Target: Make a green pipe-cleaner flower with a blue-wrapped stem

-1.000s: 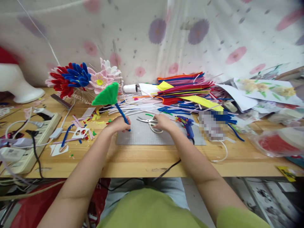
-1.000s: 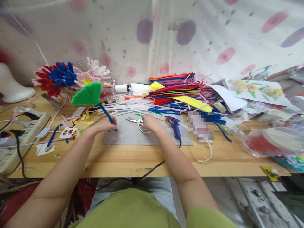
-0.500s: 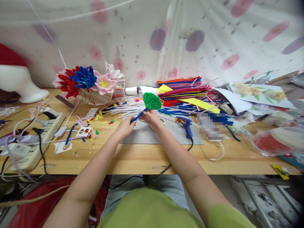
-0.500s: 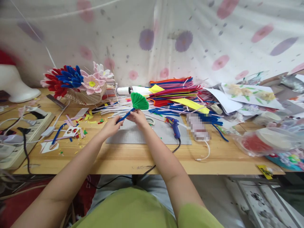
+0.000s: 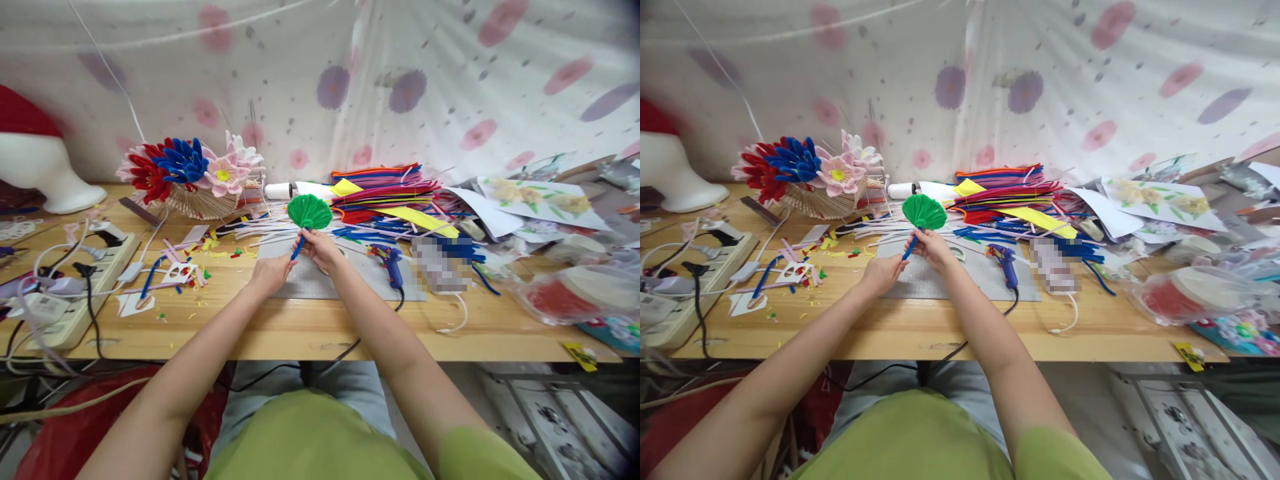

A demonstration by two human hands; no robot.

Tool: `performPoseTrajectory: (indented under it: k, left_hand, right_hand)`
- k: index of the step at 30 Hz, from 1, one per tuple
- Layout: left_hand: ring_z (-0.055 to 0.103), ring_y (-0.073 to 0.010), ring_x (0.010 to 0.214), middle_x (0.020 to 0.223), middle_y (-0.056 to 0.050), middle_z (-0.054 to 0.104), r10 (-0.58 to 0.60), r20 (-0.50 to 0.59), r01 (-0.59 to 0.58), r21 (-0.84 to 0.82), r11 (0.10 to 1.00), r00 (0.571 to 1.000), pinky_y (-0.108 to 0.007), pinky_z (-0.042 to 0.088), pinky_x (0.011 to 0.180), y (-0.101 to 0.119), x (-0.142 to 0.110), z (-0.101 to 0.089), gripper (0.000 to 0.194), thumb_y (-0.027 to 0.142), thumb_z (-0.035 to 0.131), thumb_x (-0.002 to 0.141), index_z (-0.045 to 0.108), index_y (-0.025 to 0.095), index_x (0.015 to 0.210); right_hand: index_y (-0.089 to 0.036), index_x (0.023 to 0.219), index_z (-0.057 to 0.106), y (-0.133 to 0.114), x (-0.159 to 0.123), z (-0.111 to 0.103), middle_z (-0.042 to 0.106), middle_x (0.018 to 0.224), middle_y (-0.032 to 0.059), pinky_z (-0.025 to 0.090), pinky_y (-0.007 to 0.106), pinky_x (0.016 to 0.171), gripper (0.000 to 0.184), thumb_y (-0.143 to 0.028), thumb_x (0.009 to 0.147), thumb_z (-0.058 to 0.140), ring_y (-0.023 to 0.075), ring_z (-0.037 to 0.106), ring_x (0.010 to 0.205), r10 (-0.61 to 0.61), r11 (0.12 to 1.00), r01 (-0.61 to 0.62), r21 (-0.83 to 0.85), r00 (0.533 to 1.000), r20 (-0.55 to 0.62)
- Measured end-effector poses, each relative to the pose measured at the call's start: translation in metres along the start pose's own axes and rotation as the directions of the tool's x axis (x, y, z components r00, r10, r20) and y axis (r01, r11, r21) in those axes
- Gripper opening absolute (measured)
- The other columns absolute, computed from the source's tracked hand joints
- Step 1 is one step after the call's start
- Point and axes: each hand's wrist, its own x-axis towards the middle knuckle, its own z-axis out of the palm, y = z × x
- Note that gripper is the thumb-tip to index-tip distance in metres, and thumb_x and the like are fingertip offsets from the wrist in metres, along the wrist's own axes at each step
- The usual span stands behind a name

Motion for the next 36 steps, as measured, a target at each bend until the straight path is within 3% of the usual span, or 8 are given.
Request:
performPoseTrajectory:
  k: [4,10,16,20,24,28,33,36]
  left_hand:
    - [0.061,-0.0227,0.082,0.092,-0.009,0.066,-0.061,0.024,0.063,-0.124,0.99,0.998,-0.029,0.038,0.066,0.001,0.002,-0.001,0.045,0.052,0.028,0.085,0.054,0.021,0.105]
    - [0.061,-0.0196,0.082,0.085,-0.005,0.066,-0.181,-0.02,0.159,-0.391,0.906,0.983,-0.027,0.037,0.064,0.022,0.002,0.002,0.049,0.047,0.015,0.089,0.057,0.022,0.091]
    - [0.061,-0.0226,0.084,0.091,-0.01,0.066,-0.047,-0.052,0.036,-0.19,0.981,0.998,-0.031,0.037,0.07,0.02,0.003,0.002,0.045,0.043,0.021,0.089,0.057,0.019,0.101]
    - [0.06,-0.024,0.087,0.095,-0.013,0.065,0.026,-0.051,-0.032,-0.12,0.992,0.998,-0.032,0.037,0.072,0.01,0.007,0.002,0.046,0.044,0.022,0.088,0.057,0.018,0.105]
    - [0.06,-0.0238,0.088,0.093,-0.01,0.065,-0.02,-0.047,0.013,-0.15,0.989,0.999,-0.031,0.038,0.07,0.005,0.011,0.002,0.044,0.044,0.022,0.089,0.058,0.02,0.099]
    - [0.06,-0.0225,0.086,0.091,-0.008,0.066,-0.066,-0.012,0.063,-0.171,0.983,0.998,-0.03,0.038,0.07,0.005,0.014,0.003,0.041,0.043,0.023,0.089,0.056,0.022,0.099]
    - [0.059,-0.0231,0.092,0.095,-0.009,0.065,-0.06,0.021,0.062,-0.146,0.987,0.998,-0.031,0.039,0.076,0.001,0.015,0.004,0.039,0.04,0.027,0.088,0.053,0.022,0.11]
    - [0.055,-0.022,0.099,0.1,-0.008,0.063,-0.028,-0.012,0.025,-0.246,0.969,1.0,-0.032,0.039,0.082,-0.007,0.015,0.008,0.034,0.038,0.034,0.086,0.055,0.024,0.11]
  right_hand:
    - [-0.017,0.077,0.055,0.0,-0.004,-0.003,0.062,0.065,-0.002,0.049,0.026,0.07,0.013,-0.029,0.076,0.061,0.0099,0.061,0.064,-0.016,0.998,0.022,-0.051,0.995,0.103]
    - [-0.018,0.074,0.056,0.001,-0.003,0.003,0.059,0.067,-0.0028,0.044,0.022,0.067,0.026,-0.042,0.069,0.063,0.0086,0.056,0.066,-0.12,0.958,0.14,-0.249,0.988,0.092]
    - [-0.017,0.068,0.054,-0.004,-0.005,0.002,0.054,0.061,-0.0047,0.039,0.02,0.062,0.031,-0.048,0.068,0.061,0.0064,0.048,0.059,-0.118,0.949,0.17,-0.265,0.972,0.201]
    - [-0.017,0.068,0.056,-0.005,-0.004,-0.002,0.055,0.061,-0.0045,0.039,0.019,0.062,0.031,-0.047,0.066,0.064,0.0062,0.048,0.059,-0.063,0.954,0.125,-0.272,0.972,0.228]
    - [-0.018,0.078,0.06,-0.003,0.002,-0.005,0.062,0.068,-0.0021,0.041,0.021,0.066,0.028,-0.044,0.068,0.063,0.0078,0.053,0.065,-0.029,0.976,0.06,-0.211,0.989,0.146]
    - [-0.018,0.076,0.06,-0.001,0.005,-0.001,0.063,0.068,-0.0018,0.035,0.019,0.052,0.026,-0.042,0.067,0.065,0.0053,0.044,0.052,-0.027,0.983,0.033,-0.181,0.999,0.037]
    - [-0.018,0.073,0.061,0.0,-0.004,-0.001,0.06,0.068,-0.0027,0.036,0.019,0.052,0.027,-0.042,0.063,0.067,0.0052,0.045,0.053,-0.124,0.964,0.168,-0.206,0.97,0.211]
    - [-0.017,0.071,0.062,0.002,-0.007,-0.008,0.06,0.068,-0.0008,0.042,0.023,0.06,0.026,-0.041,0.062,0.068,0.0088,0.05,0.06,-0.12,0.925,0.202,-0.321,0.958,0.259]
